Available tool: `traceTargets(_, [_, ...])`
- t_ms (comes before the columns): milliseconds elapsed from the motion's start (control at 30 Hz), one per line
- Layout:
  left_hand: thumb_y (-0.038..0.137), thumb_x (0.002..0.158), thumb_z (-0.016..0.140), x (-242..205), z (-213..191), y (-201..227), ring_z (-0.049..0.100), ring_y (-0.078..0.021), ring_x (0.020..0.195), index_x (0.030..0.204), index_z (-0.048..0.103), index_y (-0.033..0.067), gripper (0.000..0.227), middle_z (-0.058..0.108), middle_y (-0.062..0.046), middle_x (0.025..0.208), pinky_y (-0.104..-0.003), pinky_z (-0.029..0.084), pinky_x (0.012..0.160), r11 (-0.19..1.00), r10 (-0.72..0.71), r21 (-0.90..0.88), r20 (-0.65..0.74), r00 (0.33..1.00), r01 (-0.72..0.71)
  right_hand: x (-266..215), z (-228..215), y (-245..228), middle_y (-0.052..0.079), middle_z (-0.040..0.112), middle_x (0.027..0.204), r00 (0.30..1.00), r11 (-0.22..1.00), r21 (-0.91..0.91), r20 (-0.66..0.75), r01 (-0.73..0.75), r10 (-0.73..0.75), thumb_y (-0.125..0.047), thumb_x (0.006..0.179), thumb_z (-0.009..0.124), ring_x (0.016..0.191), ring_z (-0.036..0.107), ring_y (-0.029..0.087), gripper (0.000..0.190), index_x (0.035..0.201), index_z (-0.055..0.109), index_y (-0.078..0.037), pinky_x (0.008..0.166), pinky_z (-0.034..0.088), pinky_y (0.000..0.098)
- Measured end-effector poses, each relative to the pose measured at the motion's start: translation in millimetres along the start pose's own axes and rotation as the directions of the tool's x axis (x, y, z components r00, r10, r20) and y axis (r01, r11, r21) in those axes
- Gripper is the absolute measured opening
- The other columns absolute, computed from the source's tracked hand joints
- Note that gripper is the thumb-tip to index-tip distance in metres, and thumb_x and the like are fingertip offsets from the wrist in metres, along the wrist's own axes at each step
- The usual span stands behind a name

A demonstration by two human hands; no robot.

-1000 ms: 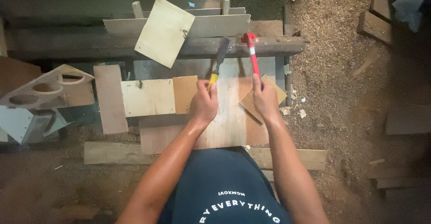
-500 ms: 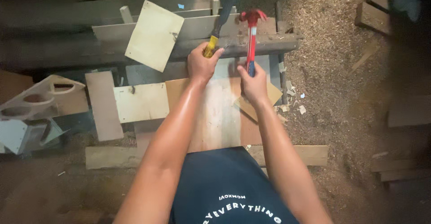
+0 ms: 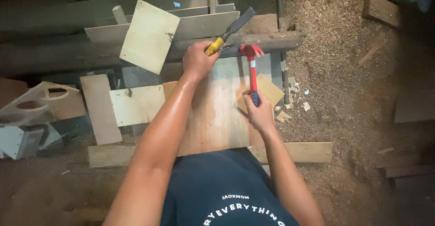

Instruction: The person assembles small wooden boxes by hammering nails into pre-drilled holes. They use a hammer and a chisel to drive nails and adjust pieces, then fit the panels together to form box shapes.

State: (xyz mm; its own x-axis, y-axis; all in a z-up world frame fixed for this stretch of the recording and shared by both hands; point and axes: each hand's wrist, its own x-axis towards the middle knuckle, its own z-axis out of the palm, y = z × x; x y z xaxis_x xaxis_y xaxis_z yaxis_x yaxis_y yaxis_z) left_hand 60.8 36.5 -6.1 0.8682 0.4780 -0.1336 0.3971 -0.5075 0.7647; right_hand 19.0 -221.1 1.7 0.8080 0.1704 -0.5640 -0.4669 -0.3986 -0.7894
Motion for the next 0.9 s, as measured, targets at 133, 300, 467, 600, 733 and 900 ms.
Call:
traceTargets(133, [0.032,0.079,0.080,9,-2,-3,0.072,-0.0320,0.079,0.100,0.078,0.0165,0.026,0.076,-0.010,0.087,-0.042,0.054,0.069,0.997,-0.050,-0.053,0.097,0.994,0.055,-7,3,-5,-0.006,0.054,0.070,0.990,0.986,-0.100,0.033,0.137,-0.135,-0.022,0.097,0.067,0.057,0.046,0.004,0.019,0.107,0.070,-0.007,0.050,0.039,0.0247])
traceTargets(300, [0.029,0.078,0.084,14,-2,-10,0.071,-0.0273,0.070,0.098,0.077,0.0106,0.028,0.074,-0.013,0.082,-0.038,0.052,0.067,0.993,-0.035,-0.104,0.144,0.989,0.050,-7,7,-8,-0.007,0.055,0.072,0.976,0.974,-0.066,0.051,0.215,-0.212,-0.023,0.099,0.068,0.058,0.046,0.003,0.019,0.106,0.070,-0.005,0.050,0.039,0.0249])
traceTargets(467, [0.033,0.079,0.086,10,-4,-16,0.070,-0.0280,0.069,0.098,0.078,0.0086,0.032,0.074,-0.015,0.080,-0.038,0.052,0.067,0.990,-0.005,-0.136,0.125,0.992,0.022,-8,5,-12,-0.007,0.050,0.067,0.990,0.989,-0.057,0.043,0.133,-0.131,-0.024,0.100,0.066,0.053,0.043,0.004,0.018,0.106,0.070,-0.008,0.045,0.035,0.0255])
traceTargets(600, [0.037,0.079,0.087,10,-1,-11,0.074,-0.0283,0.075,0.100,0.077,0.0087,0.036,0.075,-0.015,0.086,-0.038,0.055,0.070,0.988,-0.013,-0.152,0.036,0.999,0.018,-10,4,-13,-0.007,0.046,0.062,0.999,1.000,0.017,0.042,0.021,-0.022,-0.026,0.099,0.065,0.047,0.039,0.005,0.017,0.103,0.066,-0.010,0.040,0.031,0.0264])
traceTargets(733, [0.040,0.077,0.086,11,1,-5,0.074,-0.0317,0.078,0.101,0.078,0.0119,0.038,0.076,-0.013,0.086,-0.041,0.054,0.069,0.981,-0.175,-0.076,0.058,0.983,0.179,-10,7,-10,-0.007,0.045,0.062,0.999,1.000,-0.003,0.031,0.021,-0.021,-0.028,0.099,0.065,0.047,0.039,0.005,0.018,0.102,0.067,-0.010,0.040,0.031,0.0263])
traceTargets(900, [0.041,0.075,0.086,12,-2,1,0.074,-0.0314,0.079,0.099,0.079,0.0133,0.037,0.076,-0.012,0.086,-0.044,0.055,0.070,0.979,-0.192,-0.061,0.056,0.980,0.196,-4,9,-8,-0.008,0.047,0.067,0.976,0.966,-0.134,0.029,0.220,-0.218,-0.030,0.101,0.067,0.057,0.042,0.004,0.022,0.100,0.069,-0.007,0.048,0.037,0.0257])
